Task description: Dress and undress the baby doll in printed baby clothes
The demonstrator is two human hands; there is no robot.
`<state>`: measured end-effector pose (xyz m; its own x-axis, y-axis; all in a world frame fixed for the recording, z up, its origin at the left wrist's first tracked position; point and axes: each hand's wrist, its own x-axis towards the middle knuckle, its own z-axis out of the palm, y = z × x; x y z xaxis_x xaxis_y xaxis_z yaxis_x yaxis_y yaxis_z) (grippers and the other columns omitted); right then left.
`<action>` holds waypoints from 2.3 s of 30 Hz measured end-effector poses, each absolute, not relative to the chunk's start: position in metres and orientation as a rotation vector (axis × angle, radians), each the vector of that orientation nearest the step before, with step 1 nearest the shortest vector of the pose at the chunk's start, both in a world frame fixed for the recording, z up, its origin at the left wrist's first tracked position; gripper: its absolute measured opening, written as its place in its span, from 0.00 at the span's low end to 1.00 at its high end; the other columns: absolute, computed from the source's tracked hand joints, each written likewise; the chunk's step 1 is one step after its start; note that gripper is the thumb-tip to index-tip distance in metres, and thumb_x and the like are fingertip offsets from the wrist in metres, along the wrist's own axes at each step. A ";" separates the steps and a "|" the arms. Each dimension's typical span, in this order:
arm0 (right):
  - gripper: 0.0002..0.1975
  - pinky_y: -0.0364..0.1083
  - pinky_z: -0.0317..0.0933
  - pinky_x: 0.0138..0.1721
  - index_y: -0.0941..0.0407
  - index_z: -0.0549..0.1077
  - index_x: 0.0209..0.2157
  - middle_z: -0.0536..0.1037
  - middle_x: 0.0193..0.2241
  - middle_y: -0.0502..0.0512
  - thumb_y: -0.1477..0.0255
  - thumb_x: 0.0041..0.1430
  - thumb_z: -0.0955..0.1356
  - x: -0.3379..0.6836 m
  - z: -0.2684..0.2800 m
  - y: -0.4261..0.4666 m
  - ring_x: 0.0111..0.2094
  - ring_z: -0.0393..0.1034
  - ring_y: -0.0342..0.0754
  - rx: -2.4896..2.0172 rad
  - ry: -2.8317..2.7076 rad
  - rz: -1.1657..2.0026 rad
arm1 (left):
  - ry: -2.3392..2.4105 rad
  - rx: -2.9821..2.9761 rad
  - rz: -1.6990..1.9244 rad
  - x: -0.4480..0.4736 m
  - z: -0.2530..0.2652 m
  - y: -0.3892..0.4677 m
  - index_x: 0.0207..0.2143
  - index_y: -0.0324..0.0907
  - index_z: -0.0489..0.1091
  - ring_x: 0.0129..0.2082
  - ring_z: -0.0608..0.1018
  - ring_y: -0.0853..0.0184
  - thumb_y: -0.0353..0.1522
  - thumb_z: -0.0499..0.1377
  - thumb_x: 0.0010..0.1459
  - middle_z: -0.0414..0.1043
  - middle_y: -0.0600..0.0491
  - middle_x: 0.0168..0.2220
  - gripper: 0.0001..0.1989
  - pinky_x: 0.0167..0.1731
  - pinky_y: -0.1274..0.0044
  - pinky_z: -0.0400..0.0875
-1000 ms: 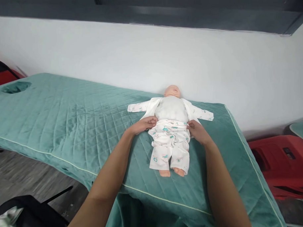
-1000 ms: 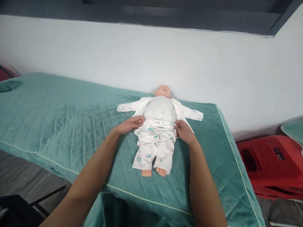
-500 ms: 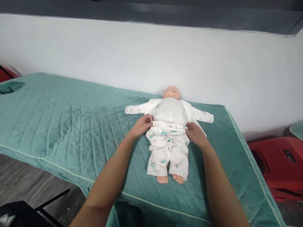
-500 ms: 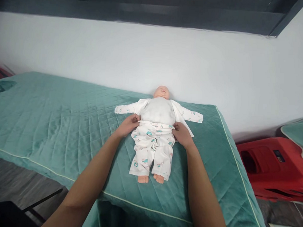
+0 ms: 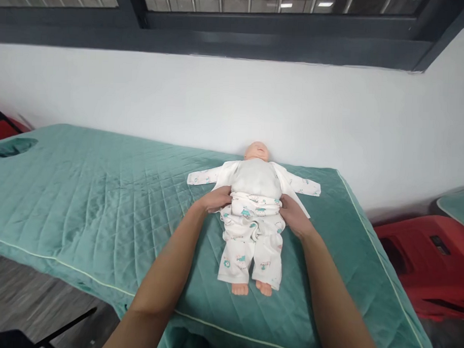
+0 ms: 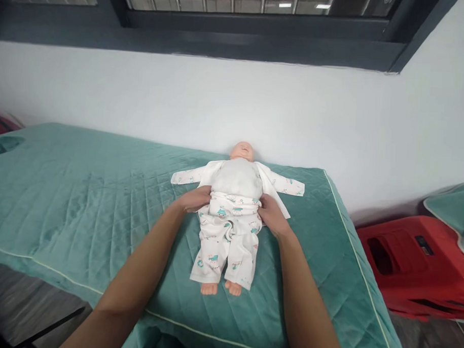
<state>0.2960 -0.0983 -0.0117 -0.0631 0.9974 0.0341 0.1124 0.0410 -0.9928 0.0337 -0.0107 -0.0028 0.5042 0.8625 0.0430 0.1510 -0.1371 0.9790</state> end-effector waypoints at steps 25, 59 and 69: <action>0.19 0.55 0.69 0.49 0.56 0.77 0.44 0.82 0.45 0.59 0.63 0.51 0.71 0.290 -0.004 -0.101 0.46 0.75 0.59 -1.487 -1.380 1.022 | 0.580 1.439 0.594 0.032 -0.007 -0.017 0.52 0.35 0.70 0.49 0.77 0.58 0.19 0.55 0.35 0.78 0.46 0.48 0.36 0.49 0.69 0.72; 0.08 0.49 0.67 0.43 0.52 0.75 0.37 0.74 0.38 0.53 0.64 0.58 0.70 0.289 -0.003 -0.112 0.41 0.70 0.49 -1.353 -1.394 0.471 | 0.748 1.686 0.963 0.018 0.006 -0.017 0.32 0.40 0.73 0.37 0.71 0.69 0.38 0.65 0.54 0.68 0.54 0.36 0.10 0.42 0.76 0.66; 0.15 0.52 0.62 0.52 0.53 0.70 0.30 0.66 0.47 0.57 0.58 0.53 0.74 0.295 0.001 -0.110 0.52 0.64 0.54 -1.379 -1.743 0.516 | 0.709 2.064 0.832 0.014 0.009 -0.017 0.32 0.42 0.75 0.55 0.66 0.62 0.42 0.67 0.53 0.60 0.49 0.49 0.12 0.62 0.70 0.56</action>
<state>0.2949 -0.1104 0.0007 -0.0488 0.9343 0.3532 0.5916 0.3120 -0.7434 0.0138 -0.0172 0.0094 0.6292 0.7113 0.3134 0.1971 -0.5360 0.8209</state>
